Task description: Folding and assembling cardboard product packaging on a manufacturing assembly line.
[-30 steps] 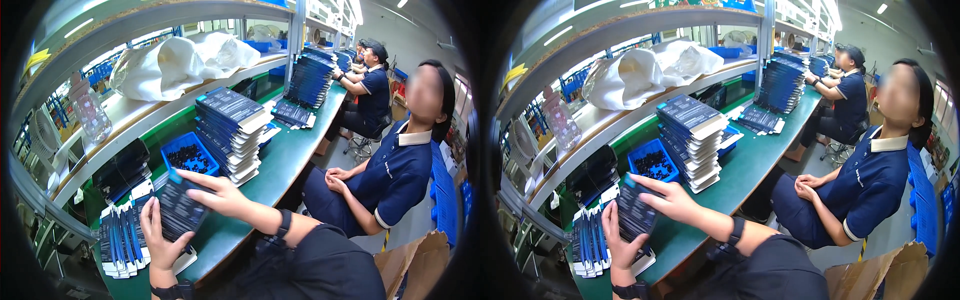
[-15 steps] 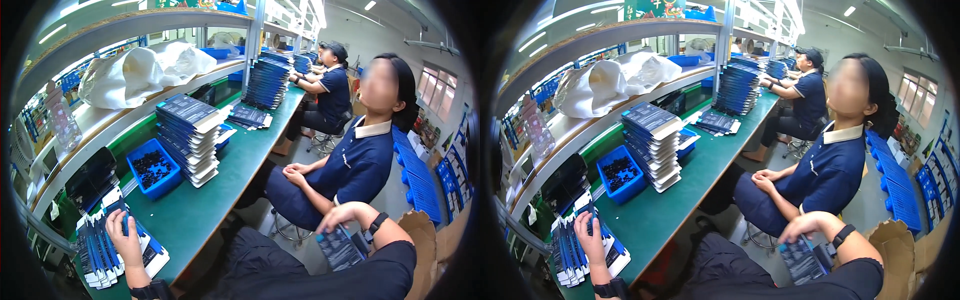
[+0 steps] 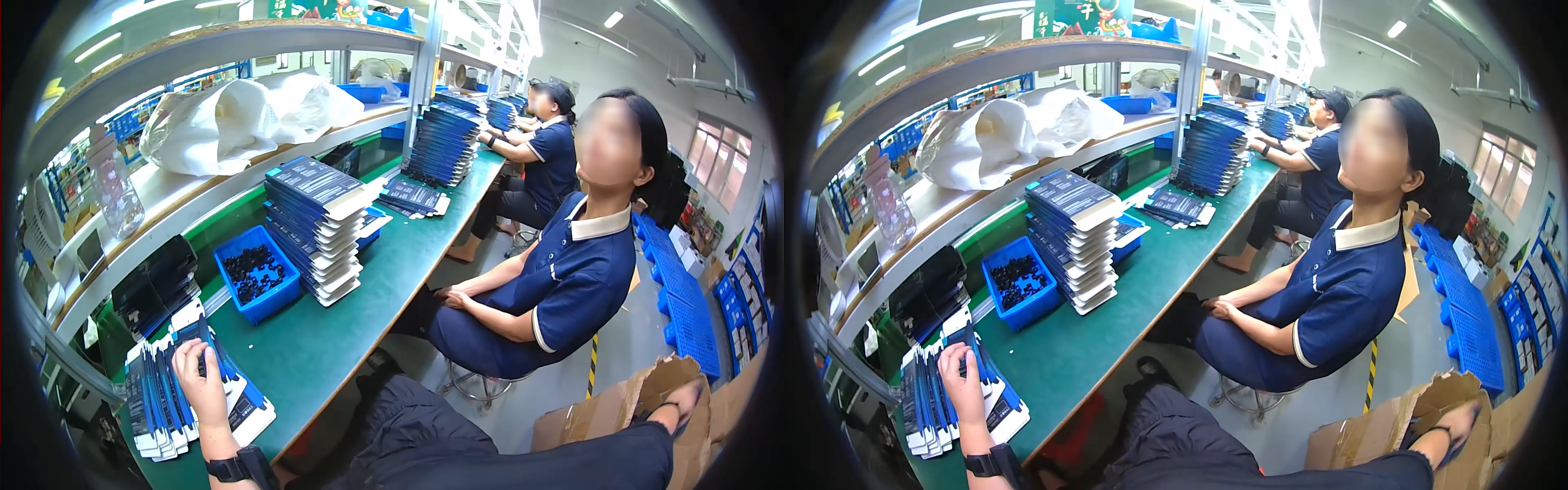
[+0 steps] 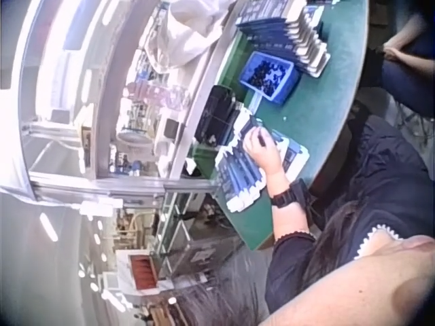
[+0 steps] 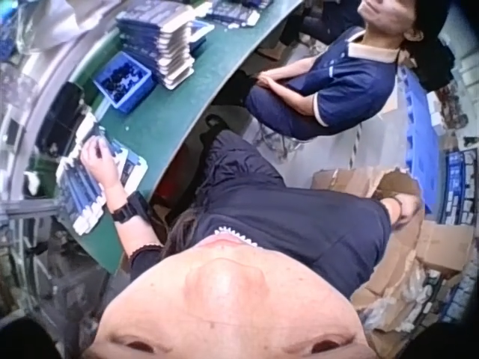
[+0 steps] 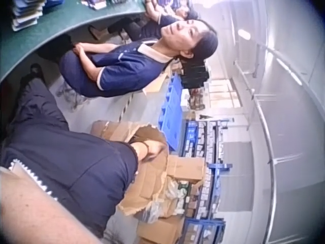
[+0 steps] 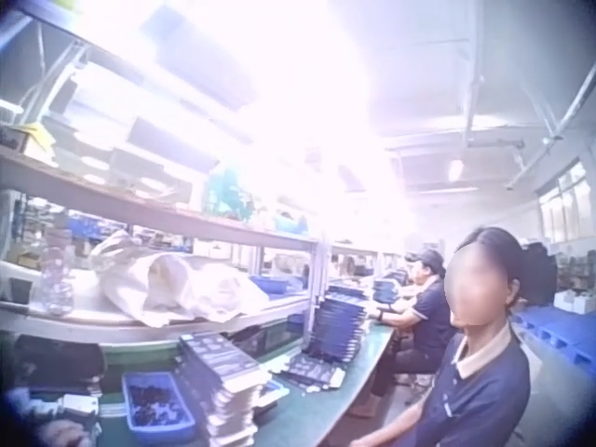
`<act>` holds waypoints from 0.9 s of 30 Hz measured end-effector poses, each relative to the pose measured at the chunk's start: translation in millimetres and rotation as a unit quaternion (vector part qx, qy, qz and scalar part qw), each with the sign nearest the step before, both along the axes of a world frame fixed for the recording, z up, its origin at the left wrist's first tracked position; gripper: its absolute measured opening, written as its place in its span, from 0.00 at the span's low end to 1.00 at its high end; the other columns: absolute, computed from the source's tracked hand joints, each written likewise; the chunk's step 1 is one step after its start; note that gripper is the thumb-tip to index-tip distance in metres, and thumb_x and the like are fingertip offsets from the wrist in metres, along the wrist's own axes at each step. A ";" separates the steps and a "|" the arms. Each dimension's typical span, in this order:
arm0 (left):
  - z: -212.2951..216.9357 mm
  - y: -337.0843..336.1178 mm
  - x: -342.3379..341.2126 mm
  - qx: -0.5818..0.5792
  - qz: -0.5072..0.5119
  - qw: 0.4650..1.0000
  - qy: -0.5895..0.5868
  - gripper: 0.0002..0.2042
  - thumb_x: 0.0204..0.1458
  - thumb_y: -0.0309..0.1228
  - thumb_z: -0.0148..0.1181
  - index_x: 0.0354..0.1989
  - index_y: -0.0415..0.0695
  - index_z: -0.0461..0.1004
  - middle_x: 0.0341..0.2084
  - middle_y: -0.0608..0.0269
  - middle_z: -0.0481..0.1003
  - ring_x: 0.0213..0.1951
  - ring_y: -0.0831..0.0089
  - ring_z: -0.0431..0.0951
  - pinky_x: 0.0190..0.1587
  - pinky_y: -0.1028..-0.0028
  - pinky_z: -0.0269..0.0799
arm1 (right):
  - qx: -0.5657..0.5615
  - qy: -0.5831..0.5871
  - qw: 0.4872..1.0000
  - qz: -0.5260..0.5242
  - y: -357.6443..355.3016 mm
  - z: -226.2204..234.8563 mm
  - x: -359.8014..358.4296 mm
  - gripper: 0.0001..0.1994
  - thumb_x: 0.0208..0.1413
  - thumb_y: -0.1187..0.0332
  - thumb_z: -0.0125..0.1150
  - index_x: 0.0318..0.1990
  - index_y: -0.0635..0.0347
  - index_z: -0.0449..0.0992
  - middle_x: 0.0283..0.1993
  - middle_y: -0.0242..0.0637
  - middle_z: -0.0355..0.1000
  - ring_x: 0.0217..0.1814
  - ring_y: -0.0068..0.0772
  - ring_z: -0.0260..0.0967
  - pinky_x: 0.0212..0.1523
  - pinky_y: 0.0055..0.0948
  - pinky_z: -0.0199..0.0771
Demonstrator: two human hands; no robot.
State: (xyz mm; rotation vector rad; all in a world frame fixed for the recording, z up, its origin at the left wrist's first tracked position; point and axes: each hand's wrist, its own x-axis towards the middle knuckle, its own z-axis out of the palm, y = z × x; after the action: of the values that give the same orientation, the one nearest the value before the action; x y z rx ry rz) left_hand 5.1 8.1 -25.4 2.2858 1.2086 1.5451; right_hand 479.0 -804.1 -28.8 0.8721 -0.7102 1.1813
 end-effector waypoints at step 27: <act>0.9 -13.5 4.9 -0.045 -0.022 0.998 -0.035 0.04 0.42 0.27 0.60 0.27 0.41 0.75 0.33 0.59 0.70 0.43 0.60 0.67 0.48 0.64 0.63 | -0.168 -0.689 0.677 0.198 318.8 55.0 45.8 0.13 0.55 0.63 0.45 0.41 0.59 0.71 0.41 0.40 0.68 0.33 0.38 0.73 0.31 0.37 0.73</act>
State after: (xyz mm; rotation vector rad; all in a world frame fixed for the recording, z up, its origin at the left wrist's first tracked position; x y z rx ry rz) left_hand 10.0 -5.4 -24.5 2.1674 1.1779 1.5100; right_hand 524.8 -485.2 26.2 -0.4241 -1.4513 2.2675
